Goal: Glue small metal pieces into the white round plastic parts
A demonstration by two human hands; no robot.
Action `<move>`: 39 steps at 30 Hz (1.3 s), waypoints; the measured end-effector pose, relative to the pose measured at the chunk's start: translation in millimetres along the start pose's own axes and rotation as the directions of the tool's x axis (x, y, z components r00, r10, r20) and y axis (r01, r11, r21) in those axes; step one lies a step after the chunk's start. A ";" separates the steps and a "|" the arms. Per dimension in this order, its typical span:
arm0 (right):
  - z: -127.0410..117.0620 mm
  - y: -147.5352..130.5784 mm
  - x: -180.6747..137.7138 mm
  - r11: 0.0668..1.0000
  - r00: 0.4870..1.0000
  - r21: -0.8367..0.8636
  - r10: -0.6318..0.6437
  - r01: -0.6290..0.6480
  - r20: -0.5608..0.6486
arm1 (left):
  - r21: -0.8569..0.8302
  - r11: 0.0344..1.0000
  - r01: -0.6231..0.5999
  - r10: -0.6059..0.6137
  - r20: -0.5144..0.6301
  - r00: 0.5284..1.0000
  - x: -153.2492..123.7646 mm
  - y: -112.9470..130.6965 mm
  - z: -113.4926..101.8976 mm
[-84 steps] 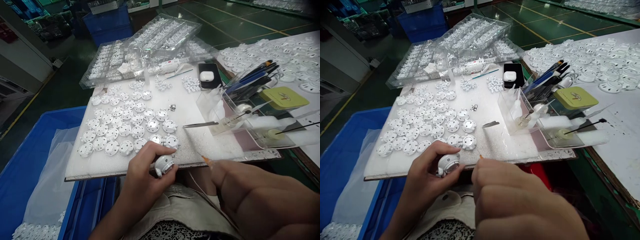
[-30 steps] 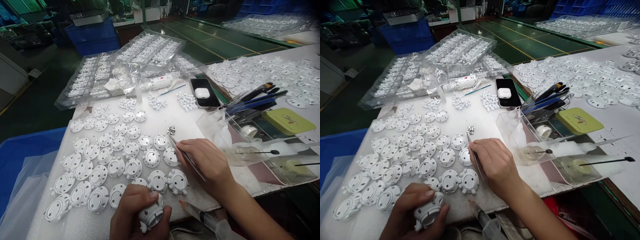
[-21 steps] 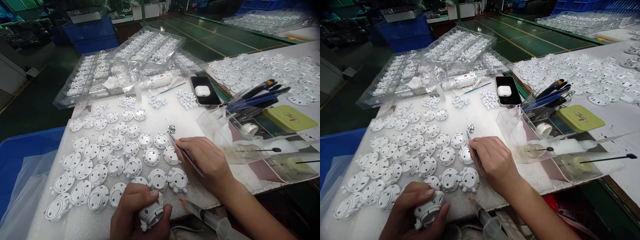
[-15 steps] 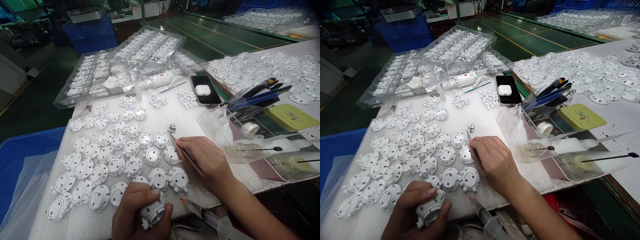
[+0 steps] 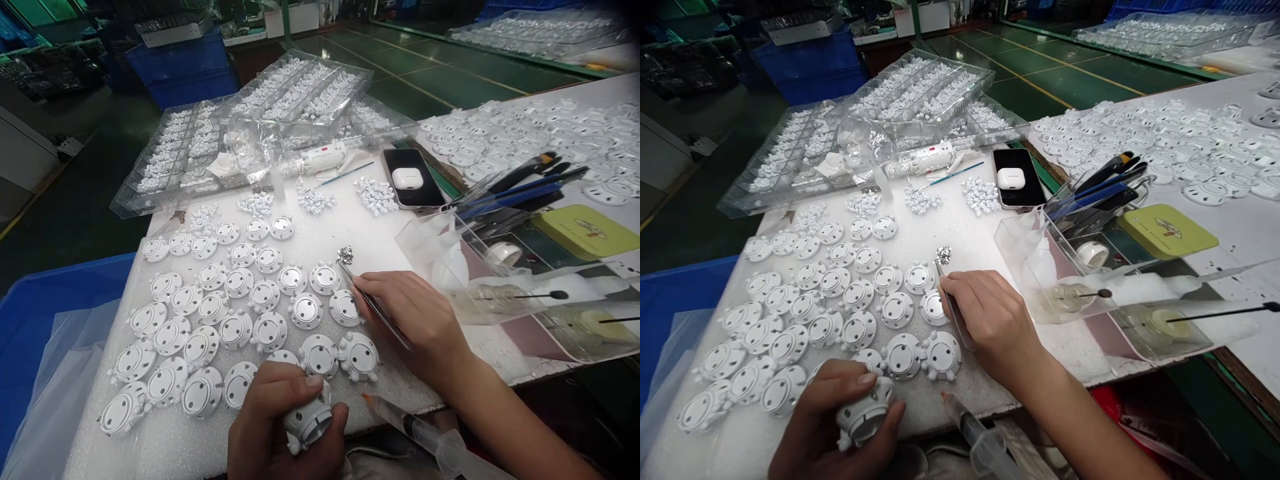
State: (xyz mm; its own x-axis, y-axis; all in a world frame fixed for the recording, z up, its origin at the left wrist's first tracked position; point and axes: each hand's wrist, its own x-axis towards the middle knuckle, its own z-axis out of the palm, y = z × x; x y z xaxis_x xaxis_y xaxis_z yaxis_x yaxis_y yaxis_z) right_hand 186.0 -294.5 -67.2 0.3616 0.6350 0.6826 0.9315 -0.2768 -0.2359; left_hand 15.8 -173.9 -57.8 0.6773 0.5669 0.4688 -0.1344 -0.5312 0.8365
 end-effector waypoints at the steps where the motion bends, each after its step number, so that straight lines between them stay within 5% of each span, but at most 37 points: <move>1: 0.1 0.2 0.2 1.000 1.000 0.001 -0.001 0.001 0.004 | -0.013 0.999 0.039 -0.039 -0.033 0.999 -1.7 1.6 2.1; 4: 0.5 0.6 0.9 1.000 1.000 0.002 -0.002 0.002 0.006 | -0.021 0.998 0.057 -0.058 -0.051 0.997 -3.5 2.4 3.4; 9: 0.4 -0.3 0.6 1.000 1.000 -0.005 -0.016 0.016 0.015 | 0.024 0.995 -0.100 0.098 0.075 0.992 2.9 -4.4 -5.5; 39: -1.8 0.8 0.0 1.000 0.999 -0.008 -0.024 0.024 0.027 | 0.020 0.991 -0.134 0.132 0.098 0.986 3.8 -6.6 -9.5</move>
State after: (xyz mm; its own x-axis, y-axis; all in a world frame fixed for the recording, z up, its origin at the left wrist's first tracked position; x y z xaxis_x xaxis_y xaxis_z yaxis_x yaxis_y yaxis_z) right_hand 186.7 -296.0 -66.1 0.3399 0.6609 0.6691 0.9397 -0.2667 -0.2139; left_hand 12.4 -162.2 -58.8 0.7211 0.4279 0.5450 -0.2095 -0.6151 0.7601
